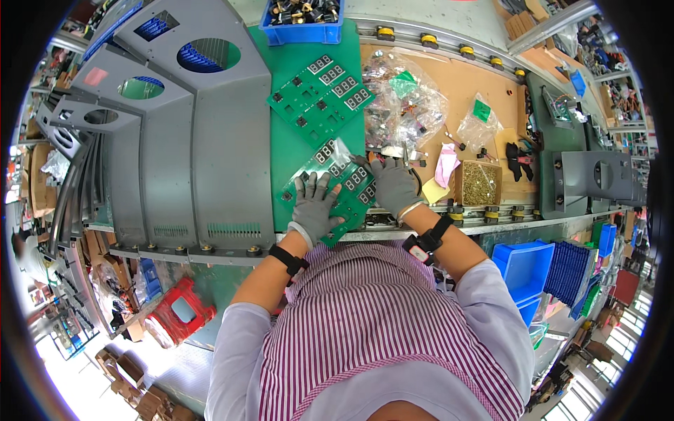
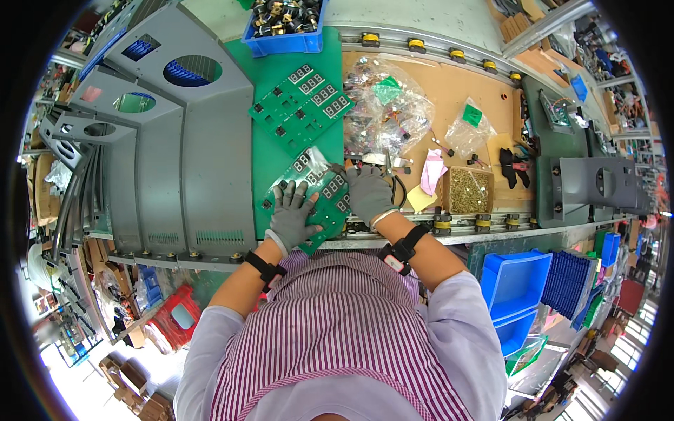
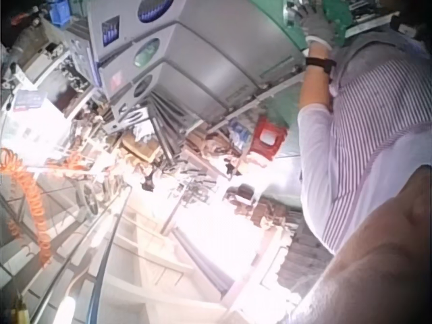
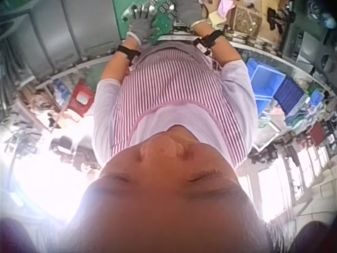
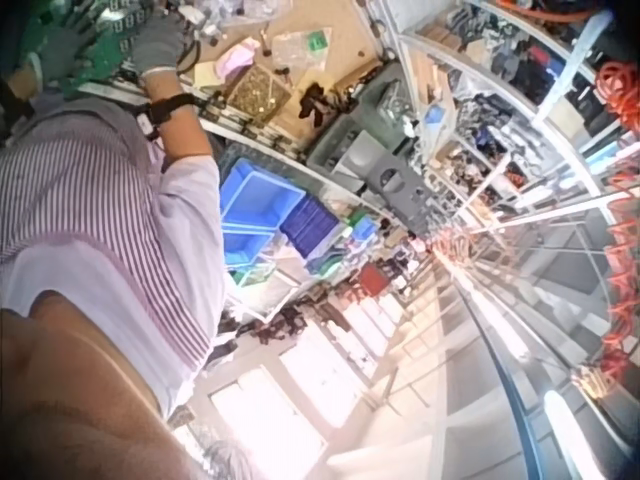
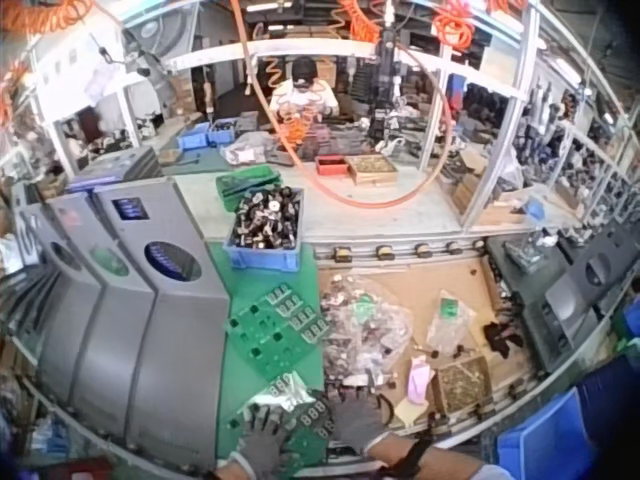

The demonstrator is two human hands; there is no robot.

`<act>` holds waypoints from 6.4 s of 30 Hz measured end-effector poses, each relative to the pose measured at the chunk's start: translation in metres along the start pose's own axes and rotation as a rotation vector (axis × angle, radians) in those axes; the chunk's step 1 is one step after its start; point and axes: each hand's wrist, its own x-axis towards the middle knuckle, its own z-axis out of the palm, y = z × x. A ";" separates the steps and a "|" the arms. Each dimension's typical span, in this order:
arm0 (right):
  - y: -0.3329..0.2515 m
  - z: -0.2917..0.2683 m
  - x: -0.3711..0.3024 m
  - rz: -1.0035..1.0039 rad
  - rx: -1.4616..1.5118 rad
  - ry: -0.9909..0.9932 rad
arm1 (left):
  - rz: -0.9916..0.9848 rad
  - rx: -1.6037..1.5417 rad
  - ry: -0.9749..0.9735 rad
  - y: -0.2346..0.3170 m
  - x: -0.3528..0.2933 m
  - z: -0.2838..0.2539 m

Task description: The person is assembling components on circuit boards and placing them into blue bins on a factory assembly line.

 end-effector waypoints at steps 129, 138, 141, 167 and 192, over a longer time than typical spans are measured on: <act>0.054 0.046 -0.129 0.560 1.051 0.163 | -0.138 -1.480 -0.291 -0.050 -0.200 0.060; 0.105 0.041 -0.038 0.368 0.725 0.199 | 0.073 -0.333 0.222 0.001 -0.090 0.047; 0.083 0.035 -0.034 0.037 0.815 0.201 | -0.765 -1.975 0.091 0.008 -0.074 0.059; 0.007 -0.067 -0.124 -0.304 2.042 0.155 | 0.579 -1.706 0.029 0.057 -0.055 -0.116; 0.054 0.054 -0.402 0.876 1.368 0.531 | 0.546 -1.200 -1.103 0.253 -0.051 -0.052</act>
